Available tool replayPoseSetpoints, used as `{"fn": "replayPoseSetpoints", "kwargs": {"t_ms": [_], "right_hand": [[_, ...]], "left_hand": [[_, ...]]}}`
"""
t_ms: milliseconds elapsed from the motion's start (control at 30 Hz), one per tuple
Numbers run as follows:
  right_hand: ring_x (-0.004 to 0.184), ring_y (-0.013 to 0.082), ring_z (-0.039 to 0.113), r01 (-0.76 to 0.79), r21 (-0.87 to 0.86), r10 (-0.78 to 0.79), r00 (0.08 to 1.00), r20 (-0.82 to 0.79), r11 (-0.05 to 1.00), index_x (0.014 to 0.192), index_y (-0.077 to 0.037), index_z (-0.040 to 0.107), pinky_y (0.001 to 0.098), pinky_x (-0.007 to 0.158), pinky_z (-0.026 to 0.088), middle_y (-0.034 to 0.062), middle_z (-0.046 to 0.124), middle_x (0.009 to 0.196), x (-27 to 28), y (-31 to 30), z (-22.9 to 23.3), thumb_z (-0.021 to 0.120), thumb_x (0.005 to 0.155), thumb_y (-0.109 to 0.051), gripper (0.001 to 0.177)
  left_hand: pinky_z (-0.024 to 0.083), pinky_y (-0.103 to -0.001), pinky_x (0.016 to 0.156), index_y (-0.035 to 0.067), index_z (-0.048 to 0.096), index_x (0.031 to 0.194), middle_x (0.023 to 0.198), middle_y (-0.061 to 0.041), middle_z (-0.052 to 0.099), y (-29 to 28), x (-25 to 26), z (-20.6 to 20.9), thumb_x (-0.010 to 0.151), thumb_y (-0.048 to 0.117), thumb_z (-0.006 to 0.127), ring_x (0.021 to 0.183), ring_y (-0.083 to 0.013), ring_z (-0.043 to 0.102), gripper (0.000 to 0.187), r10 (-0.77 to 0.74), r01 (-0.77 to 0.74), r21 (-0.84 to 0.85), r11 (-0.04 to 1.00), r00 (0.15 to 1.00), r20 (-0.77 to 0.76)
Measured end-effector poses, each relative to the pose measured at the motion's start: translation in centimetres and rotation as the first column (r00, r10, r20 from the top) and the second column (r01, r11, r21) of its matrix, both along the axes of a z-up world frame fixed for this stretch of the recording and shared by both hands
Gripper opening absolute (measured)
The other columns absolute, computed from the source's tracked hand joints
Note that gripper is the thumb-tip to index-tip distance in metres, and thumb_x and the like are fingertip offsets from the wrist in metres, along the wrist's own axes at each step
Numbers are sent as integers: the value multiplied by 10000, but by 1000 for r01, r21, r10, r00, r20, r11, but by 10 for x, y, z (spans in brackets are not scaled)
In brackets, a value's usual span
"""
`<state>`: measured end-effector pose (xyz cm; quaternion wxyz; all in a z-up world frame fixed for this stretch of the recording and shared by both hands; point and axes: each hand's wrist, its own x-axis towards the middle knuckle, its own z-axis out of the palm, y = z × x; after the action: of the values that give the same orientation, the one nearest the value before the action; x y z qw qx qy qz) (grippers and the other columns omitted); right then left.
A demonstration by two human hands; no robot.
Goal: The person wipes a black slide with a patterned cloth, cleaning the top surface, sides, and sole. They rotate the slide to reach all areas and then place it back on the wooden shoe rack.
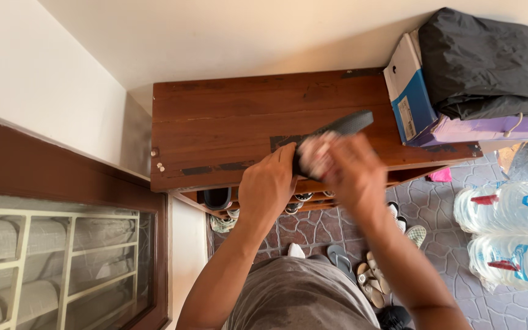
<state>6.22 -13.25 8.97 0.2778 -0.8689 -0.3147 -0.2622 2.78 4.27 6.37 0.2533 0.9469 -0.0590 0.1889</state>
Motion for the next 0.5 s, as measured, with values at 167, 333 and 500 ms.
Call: {"fn": "replayPoseSetpoints", "kwargs": {"t_ms": [167, 333, 500], "right_hand": [[938, 333, 668, 250, 36, -249, 968, -36, 968, 1188, 7, 723, 411, 761, 565, 179, 639, 1073, 27, -15, 6, 793, 802, 52, 395], [915, 305, 695, -30, -18, 30, 999, 22, 999, 1087, -23, 722, 379, 736, 598, 149, 662, 1038, -4, 3, -15, 744, 654, 45, 438], [926, 316, 673, 155, 101, -154, 988, -15, 983, 1197, 3, 704, 396, 750, 574, 168, 638, 1062, 27, -24, -11, 780, 813, 33, 393]], "left_hand": [[597, -359, 737, 38, 632, 1193, 1041, -115, 754, -3, 2, 6, 737, 112, 830, 917, -247, 742, 503, 18, -16, 45, 999, 999, -39], [582, -369, 732, 64, 659, 1156, 998, -86, 764, -1, 0, 10, 826, 141, 844, 923, -246, 739, 386, -6, 2, -69, 998, 998, -63], [592, -339, 804, 16, 633, 1221, 1081, -122, 754, -2, -7, 4, 721, 83, 840, 992, -240, 739, 544, -6, 5, 28, 1000, 1000, 24]]}}
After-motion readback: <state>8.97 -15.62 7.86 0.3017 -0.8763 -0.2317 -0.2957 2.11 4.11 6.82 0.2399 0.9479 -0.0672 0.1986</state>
